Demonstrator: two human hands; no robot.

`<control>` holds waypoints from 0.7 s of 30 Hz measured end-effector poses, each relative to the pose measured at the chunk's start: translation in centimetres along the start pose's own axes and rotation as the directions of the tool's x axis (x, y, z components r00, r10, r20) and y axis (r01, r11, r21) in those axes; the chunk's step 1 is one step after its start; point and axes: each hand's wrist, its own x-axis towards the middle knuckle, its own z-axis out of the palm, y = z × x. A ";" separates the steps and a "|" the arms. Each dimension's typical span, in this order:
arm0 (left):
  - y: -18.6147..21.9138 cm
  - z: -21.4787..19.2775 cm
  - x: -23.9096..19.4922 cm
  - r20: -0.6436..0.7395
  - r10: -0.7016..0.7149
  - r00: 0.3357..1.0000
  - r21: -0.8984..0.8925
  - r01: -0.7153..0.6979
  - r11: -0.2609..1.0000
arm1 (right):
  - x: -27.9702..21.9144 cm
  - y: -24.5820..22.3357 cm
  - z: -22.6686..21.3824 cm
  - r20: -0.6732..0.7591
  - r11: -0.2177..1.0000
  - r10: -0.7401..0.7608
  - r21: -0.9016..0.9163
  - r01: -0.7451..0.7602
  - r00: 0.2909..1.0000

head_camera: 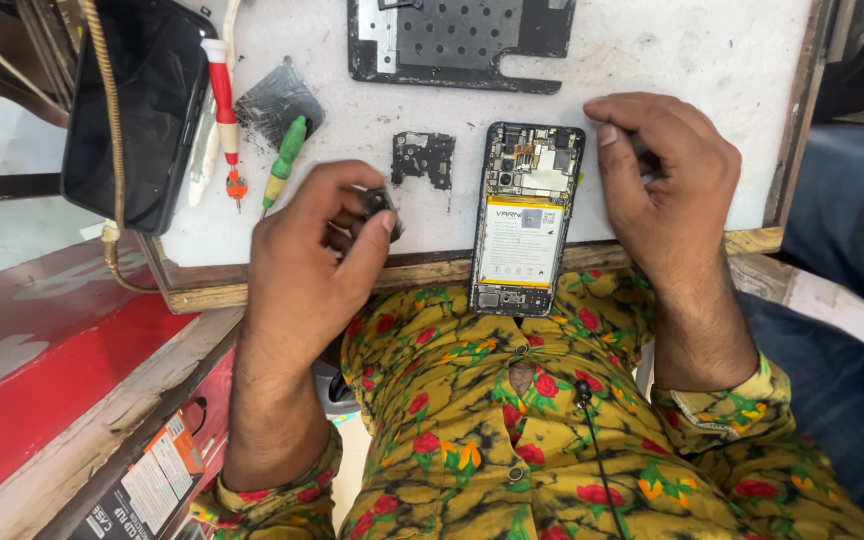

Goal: The person uses a green-handled screwdriver to remove screws from a disassembled mobile phone on a white workbench. They then place a metal bracket onto the phone's motherboard and continue to adjust internal components by hand.

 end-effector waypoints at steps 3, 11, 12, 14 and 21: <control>-0.4 1.6 0.0 -0.060 -0.021 0.998 -0.234 0.006 0.972 | 0.2 0.0 0.0 -0.018 0.980 -0.178 -0.089 0.176 0.984; -0.4 4.7 1.3 -0.005 0.074 0.997 -0.244 -0.073 0.967 | -0.3 0.7 -0.4 0.031 0.992 -0.117 -0.034 0.118 0.993; -0.2 4.7 1.4 0.007 0.083 0.997 -0.217 -0.080 0.973 | -0.3 0.7 -0.4 0.029 0.989 -0.138 -0.049 0.140 0.990; 0.4 4.7 1.8 0.046 0.095 0.994 -0.171 -0.086 0.982 | -0.2 0.7 -0.4 0.031 0.978 -0.192 -0.074 0.194 0.981; 1.8 5.6 4.5 0.103 0.355 0.929 0.068 -0.362 0.930 | -0.2 0.9 -0.1 0.045 0.970 -0.219 -0.103 0.222 0.975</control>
